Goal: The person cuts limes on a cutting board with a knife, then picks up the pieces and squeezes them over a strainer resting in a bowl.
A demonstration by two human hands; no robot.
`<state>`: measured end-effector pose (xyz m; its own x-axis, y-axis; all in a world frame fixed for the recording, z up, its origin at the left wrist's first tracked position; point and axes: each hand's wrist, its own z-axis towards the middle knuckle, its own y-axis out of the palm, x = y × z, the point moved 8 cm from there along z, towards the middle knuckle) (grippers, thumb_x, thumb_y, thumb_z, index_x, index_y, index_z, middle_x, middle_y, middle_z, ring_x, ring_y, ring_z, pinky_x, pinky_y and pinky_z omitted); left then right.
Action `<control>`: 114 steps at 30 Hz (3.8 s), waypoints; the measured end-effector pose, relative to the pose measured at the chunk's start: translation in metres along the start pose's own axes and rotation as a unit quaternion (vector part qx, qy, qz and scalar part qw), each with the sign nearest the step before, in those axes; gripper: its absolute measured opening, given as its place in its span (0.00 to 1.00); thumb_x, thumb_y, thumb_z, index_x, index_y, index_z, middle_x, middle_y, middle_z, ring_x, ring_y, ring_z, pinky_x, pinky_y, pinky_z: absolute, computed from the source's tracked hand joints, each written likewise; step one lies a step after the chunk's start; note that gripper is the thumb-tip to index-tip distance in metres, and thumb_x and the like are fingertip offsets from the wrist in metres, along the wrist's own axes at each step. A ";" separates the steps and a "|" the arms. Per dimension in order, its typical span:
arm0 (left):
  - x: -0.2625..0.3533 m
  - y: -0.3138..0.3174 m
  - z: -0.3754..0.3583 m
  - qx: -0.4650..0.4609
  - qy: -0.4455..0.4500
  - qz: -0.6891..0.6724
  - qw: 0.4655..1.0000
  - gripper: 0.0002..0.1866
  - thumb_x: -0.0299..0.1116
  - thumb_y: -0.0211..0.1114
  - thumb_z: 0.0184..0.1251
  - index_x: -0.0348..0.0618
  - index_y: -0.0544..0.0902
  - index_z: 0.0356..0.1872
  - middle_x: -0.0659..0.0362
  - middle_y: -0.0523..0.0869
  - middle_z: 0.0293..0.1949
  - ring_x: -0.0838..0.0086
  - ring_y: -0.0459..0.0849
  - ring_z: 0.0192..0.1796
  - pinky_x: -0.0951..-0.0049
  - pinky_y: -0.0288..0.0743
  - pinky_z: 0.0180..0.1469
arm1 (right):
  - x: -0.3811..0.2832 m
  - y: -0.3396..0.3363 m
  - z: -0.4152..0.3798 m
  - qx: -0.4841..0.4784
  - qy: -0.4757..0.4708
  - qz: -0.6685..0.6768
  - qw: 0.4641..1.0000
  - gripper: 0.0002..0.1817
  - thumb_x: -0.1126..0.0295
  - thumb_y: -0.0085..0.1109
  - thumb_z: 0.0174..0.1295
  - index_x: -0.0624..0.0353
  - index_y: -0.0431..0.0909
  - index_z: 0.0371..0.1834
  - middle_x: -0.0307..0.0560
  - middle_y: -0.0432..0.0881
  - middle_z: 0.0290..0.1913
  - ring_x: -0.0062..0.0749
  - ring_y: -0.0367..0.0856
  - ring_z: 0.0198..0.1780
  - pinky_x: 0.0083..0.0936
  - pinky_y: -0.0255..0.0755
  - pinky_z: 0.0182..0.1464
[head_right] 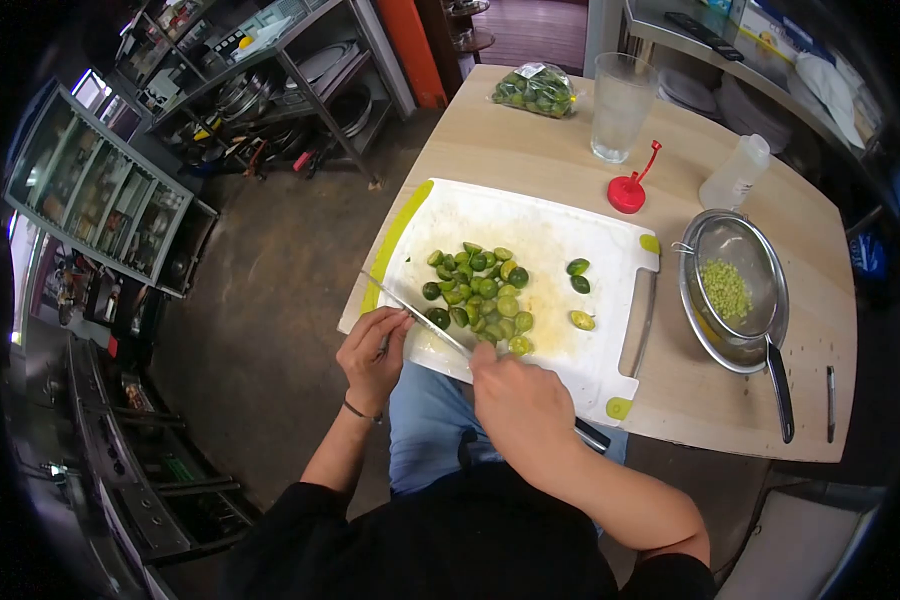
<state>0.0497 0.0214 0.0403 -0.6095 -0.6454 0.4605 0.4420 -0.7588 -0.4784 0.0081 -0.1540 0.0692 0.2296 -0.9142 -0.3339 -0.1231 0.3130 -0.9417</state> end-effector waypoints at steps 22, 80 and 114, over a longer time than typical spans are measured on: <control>0.002 0.001 -0.003 -0.011 -0.006 -0.002 1.000 0.07 0.20 0.75 0.54 0.40 0.88 0.34 0.56 0.89 0.37 0.66 0.89 0.38 0.71 0.83 0.41 | -0.018 0.019 0.032 0.016 -0.003 0.013 1.000 0.05 0.76 0.51 0.62 0.66 0.76 0.37 0.58 0.85 0.26 0.50 0.88 0.29 0.41 0.82 0.31; 0.289 0.290 0.106 -0.349 0.343 -0.037 0.871 0.09 0.18 0.62 0.55 0.30 0.82 0.38 0.44 0.85 0.41 0.53 0.87 0.44 0.60 0.83 0.47 | 0.273 -0.158 -0.060 0.194 0.040 -0.080 0.977 0.04 0.79 0.55 0.55 0.67 0.79 0.30 0.62 0.83 0.32 0.60 0.82 0.37 0.48 0.76 0.41; 0.300 0.274 0.131 -0.275 0.413 -0.014 0.868 0.07 0.20 0.63 0.55 0.37 0.80 0.37 0.51 0.82 0.35 0.56 0.85 0.41 0.60 0.81 0.43 | 0.272 -0.177 -0.066 0.251 0.037 -0.059 0.966 0.03 0.77 0.61 0.58 0.63 0.82 0.34 0.58 0.84 0.31 0.58 0.82 0.36 0.47 0.76 0.39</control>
<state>0.0741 -0.3918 0.1451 -0.9793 -0.1715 -0.1077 0.1774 -0.4700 -0.8646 0.0282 -0.4754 0.1474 0.1424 -0.9613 -0.2359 0.3874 0.2735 -0.8804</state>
